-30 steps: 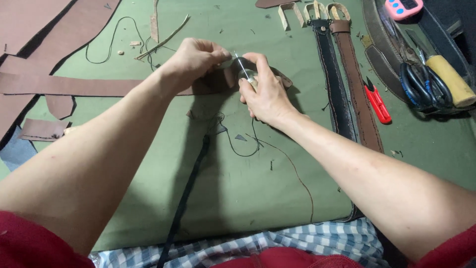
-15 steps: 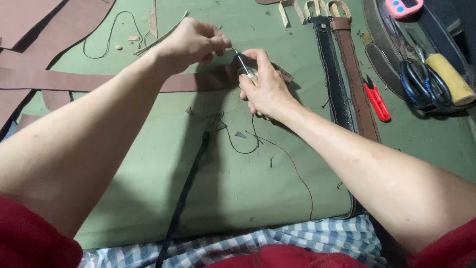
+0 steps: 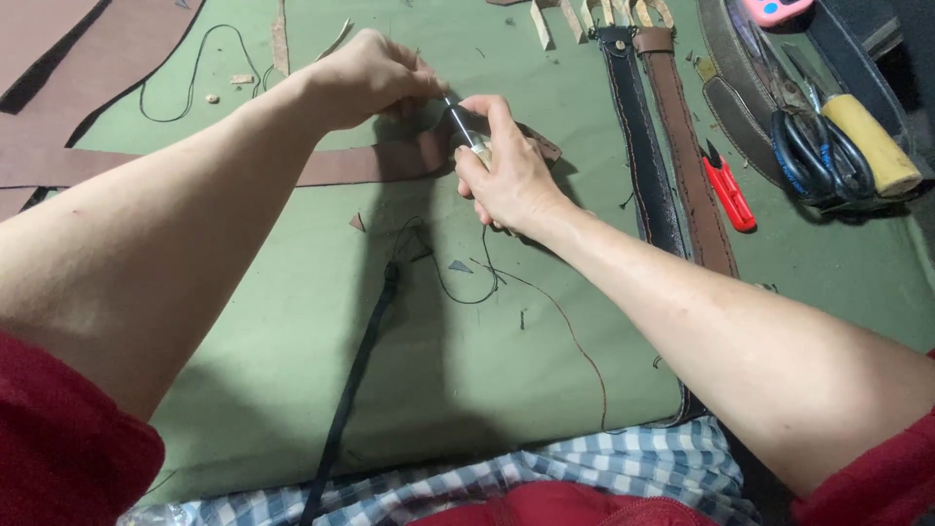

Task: Hand-sewing a leather strap using an awl and thread at a workbench.

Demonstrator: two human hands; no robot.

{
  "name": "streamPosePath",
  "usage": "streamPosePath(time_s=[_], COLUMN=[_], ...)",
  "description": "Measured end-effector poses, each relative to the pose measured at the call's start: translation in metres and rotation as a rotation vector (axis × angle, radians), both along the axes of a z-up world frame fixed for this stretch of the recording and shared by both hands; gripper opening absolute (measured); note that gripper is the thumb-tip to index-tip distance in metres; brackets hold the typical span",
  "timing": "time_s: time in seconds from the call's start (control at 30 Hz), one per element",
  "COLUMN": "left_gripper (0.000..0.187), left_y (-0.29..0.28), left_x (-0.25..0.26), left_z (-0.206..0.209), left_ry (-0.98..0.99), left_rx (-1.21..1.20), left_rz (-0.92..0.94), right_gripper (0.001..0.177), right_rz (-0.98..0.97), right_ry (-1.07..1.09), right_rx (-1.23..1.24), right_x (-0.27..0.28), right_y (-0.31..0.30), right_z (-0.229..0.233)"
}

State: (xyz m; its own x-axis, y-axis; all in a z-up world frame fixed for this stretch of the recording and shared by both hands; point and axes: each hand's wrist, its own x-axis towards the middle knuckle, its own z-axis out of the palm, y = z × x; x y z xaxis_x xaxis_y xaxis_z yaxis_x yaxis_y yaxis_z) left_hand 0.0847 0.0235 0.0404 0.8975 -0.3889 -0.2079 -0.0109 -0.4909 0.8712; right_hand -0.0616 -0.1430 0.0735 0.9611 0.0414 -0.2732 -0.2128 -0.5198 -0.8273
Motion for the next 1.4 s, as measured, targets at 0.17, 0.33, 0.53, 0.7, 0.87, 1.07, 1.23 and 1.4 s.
streamPosePath(time_s=[0.17,0.33,0.53,0.7,0.87,1.07,1.23,1.4], left_gripper=[0.012,0.008,0.017,0.015,0.016,0.013,0.013,0.015], left_y=[0.003,0.0,-0.007,-0.012,-0.018,-0.021,-0.024,-0.025], left_x=[-0.004,-0.042,-0.073,-0.063,-0.057,-0.057,-0.066,-0.069], left_z=[-0.012,0.001,0.007,-0.024,-0.032,-0.034,-0.034,-0.03], left_ry=[0.176,0.134,0.095,-0.065,-0.081,-0.108,-0.169,-0.194], left_rx=[-0.143,-0.198,-0.24,-0.144,-0.085,-0.082,-0.079,-0.109], left_rz=[0.141,0.214,0.221,0.292,0.325,0.342,0.368,0.406], right_gripper=[0.042,0.044,0.046,0.048,0.059,0.047,0.036,0.04], right_rz=[0.002,0.0,-0.02,0.051,-0.038,-0.155,-0.135,-0.206], right_ry=[-0.01,-0.032,-0.022,-0.161,-0.145,-0.197,-0.133,-0.063], right_rx=[0.001,-0.011,-0.012,0.066,0.069,0.131,0.14,0.184], right_x=[0.001,0.001,0.002,0.005,0.001,-0.006,0.004,0.009], right_y=[0.0,0.001,0.003,-0.006,-0.002,0.004,0.004,0.011], right_z=[-0.001,-0.002,0.0,-0.017,-0.01,-0.018,-0.02,-0.017])
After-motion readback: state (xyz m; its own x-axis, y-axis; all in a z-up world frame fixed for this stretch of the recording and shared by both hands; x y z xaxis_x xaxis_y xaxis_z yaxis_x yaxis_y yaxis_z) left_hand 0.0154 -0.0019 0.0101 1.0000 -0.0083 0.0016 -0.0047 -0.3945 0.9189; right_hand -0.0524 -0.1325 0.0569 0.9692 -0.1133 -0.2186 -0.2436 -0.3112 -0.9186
